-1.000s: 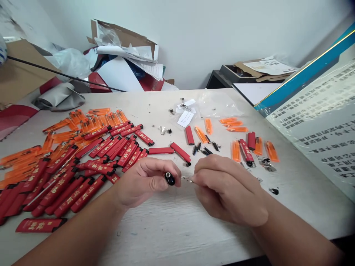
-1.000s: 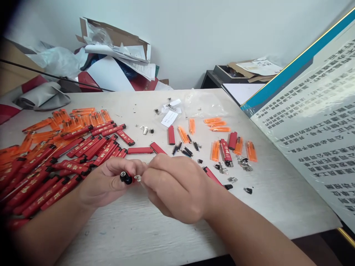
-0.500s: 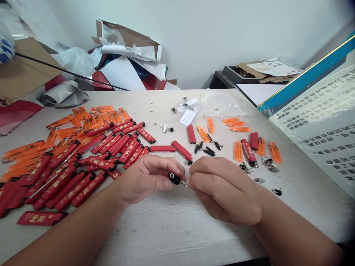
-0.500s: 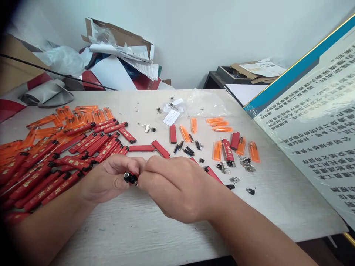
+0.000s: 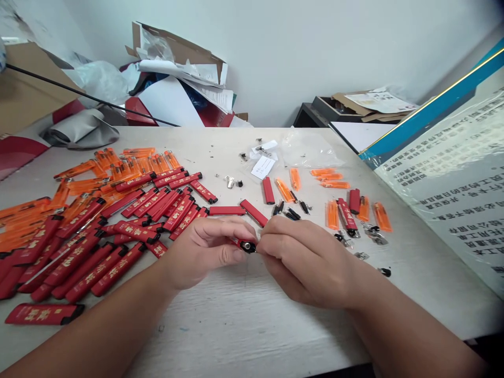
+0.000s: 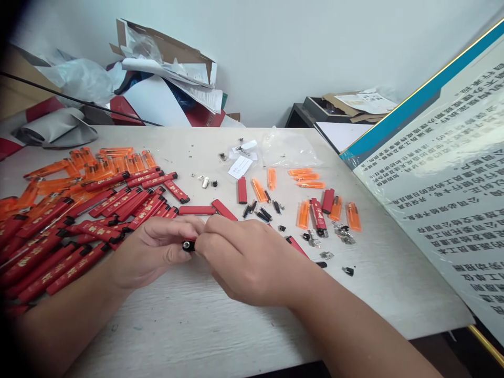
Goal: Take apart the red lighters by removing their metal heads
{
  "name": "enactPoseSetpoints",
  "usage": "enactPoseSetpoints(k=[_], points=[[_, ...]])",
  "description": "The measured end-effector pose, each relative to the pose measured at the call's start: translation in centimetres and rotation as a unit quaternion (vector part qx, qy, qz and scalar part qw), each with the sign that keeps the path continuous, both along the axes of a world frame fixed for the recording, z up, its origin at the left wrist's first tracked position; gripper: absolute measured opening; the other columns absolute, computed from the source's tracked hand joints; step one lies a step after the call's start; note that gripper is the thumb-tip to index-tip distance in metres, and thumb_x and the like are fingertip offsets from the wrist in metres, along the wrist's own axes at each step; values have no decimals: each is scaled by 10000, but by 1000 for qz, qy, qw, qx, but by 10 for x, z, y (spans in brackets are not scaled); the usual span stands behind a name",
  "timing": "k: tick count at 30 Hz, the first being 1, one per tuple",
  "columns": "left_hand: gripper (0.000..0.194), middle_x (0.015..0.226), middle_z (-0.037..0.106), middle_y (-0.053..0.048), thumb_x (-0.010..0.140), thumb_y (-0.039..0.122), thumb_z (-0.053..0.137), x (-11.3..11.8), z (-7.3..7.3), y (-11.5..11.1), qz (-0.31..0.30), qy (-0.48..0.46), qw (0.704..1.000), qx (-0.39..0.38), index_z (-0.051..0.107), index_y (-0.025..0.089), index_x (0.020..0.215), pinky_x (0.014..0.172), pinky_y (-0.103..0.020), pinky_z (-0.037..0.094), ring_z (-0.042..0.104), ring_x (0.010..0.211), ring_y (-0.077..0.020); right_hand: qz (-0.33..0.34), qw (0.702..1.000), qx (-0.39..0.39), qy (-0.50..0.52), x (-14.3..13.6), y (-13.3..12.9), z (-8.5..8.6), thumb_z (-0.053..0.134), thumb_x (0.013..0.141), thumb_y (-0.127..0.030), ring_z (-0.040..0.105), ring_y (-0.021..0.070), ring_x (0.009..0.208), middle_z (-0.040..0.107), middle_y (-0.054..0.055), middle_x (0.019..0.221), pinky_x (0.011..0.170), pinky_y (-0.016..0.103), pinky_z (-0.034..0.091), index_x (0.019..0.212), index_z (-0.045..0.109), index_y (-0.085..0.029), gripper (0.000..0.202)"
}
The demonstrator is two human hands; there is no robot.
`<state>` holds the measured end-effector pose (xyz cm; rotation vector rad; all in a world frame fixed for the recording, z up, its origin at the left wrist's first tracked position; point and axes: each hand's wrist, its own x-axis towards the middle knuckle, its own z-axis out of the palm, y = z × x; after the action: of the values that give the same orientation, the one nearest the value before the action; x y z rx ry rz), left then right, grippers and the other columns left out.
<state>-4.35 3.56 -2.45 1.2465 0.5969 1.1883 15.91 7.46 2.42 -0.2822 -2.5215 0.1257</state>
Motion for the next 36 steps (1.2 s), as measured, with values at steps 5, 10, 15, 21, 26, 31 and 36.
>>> enactPoseSetpoints(k=[5, 10, 15, 21, 26, 31, 36], points=[[271, 994, 693, -74, 782, 92, 712, 1, -2, 0, 38, 8, 999, 37, 766, 250, 997, 844, -320, 526, 631, 952, -187, -8, 1000, -8, 14, -3, 0, -4, 451, 840, -26, 491, 128, 656, 555, 45, 758, 532, 222, 436, 867, 535, -153, 155], [269, 1003, 691, -81, 779, 87, 715, 1, -3, 0, 51, 5, 998, 39, 768, 252, 985, 835, -316, 535, 630, 960, -192, -10, 1000, -1, 20, -4, 0, -6, 453, 859, -42, 492, 126, 644, 554, 39, 742, 525, 220, 431, 846, 538, -155, 142], [230, 967, 688, -65, 773, 94, 722, 3, -1, 1, 37, -14, 999, 14, 773, 249, 936, 816, -303, 522, 624, 919, -171, 4, 998, -20, 57, -6, 1, -8, 461, 878, -56, 514, 130, 669, 560, 44, 745, 554, 230, 459, 872, 541, -153, 126], [152, 916, 682, -64, 750, 130, 752, 5, 4, 1, 21, -32, 999, -16, 772, 218, 873, 825, -330, 517, 620, 908, -184, 36, 992, -70, 103, -9, 2, -8, 484, 872, -51, 564, 140, 737, 580, 60, 776, 622, 252, 506, 936, 544, -147, 131], [141, 867, 671, -55, 748, 122, 750, 5, 6, 1, 18, -42, 999, -8, 773, 216, 851, 765, -295, 522, 615, 859, -167, 48, 987, -92, 125, -7, 2, -6, 514, 854, -57, 565, 137, 722, 580, 51, 773, 618, 260, 518, 956, 547, -158, 147], [122, 854, 667, -53, 754, 132, 748, 5, 8, 1, 21, -40, 999, -8, 774, 215, 839, 781, -307, 519, 612, 845, -164, 50, 987, -91, 123, -7, 1, -5, 511, 854, -45, 592, 136, 768, 592, 61, 809, 651, 253, 536, 950, 558, -158, 155], [167, 899, 678, -55, 764, 138, 744, 5, 6, 1, 18, -41, 999, -3, 776, 239, 892, 830, -330, 513, 619, 893, -174, 48, 990, -66, 114, -7, 2, -7, 511, 849, -22, 585, 127, 761, 596, 65, 824, 635, 243, 527, 966, 576, -148, 184]])
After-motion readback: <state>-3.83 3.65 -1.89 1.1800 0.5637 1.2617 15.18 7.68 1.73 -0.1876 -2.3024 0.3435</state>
